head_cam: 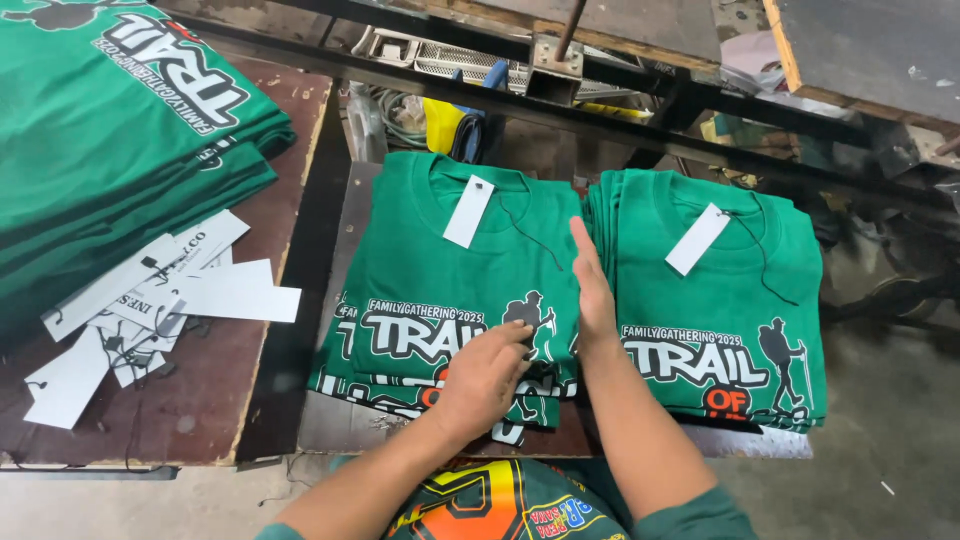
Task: The person attaches white paper tags to the necks of green t-shirts using a black string. They thread the string through the tag and the shirt's collar, tie it securely, and then fold the shirt before placing it on a stack.
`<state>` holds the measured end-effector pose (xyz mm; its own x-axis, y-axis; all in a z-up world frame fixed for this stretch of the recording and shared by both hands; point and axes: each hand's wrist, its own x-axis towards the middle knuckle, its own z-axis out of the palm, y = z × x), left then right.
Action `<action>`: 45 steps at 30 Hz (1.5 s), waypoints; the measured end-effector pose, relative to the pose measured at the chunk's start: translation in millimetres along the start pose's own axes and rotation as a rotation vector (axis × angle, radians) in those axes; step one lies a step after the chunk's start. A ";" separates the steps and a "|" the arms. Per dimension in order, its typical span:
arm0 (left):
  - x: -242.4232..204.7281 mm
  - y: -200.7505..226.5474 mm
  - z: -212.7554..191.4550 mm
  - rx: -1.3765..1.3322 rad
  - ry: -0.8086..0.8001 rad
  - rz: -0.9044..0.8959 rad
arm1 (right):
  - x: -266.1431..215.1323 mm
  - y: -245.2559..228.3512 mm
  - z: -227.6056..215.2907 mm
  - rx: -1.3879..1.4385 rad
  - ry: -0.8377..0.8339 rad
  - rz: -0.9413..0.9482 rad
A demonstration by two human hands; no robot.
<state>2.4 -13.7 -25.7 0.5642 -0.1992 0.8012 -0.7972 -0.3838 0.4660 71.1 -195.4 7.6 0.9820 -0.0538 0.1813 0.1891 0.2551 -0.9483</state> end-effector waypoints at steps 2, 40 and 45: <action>2.9 1.2 0.1 0.022 -0.007 0.026 | 7.0 -1.3 4.0 -0.008 0.004 0.065; -10.9 -20.8 -39.2 0.413 -0.167 0.035 | 67.8 17.6 1.4 -0.501 0.175 0.179; -1.0 -6.0 -57.7 0.453 -0.221 -0.070 | 58.8 12.7 9.8 -0.613 0.186 0.083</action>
<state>-5.8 40.9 -7.7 0.6841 -0.3260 0.6525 -0.6101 -0.7459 0.2670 131.3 -185.8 8.7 0.9657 -0.2376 0.1047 0.0215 -0.3289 -0.9441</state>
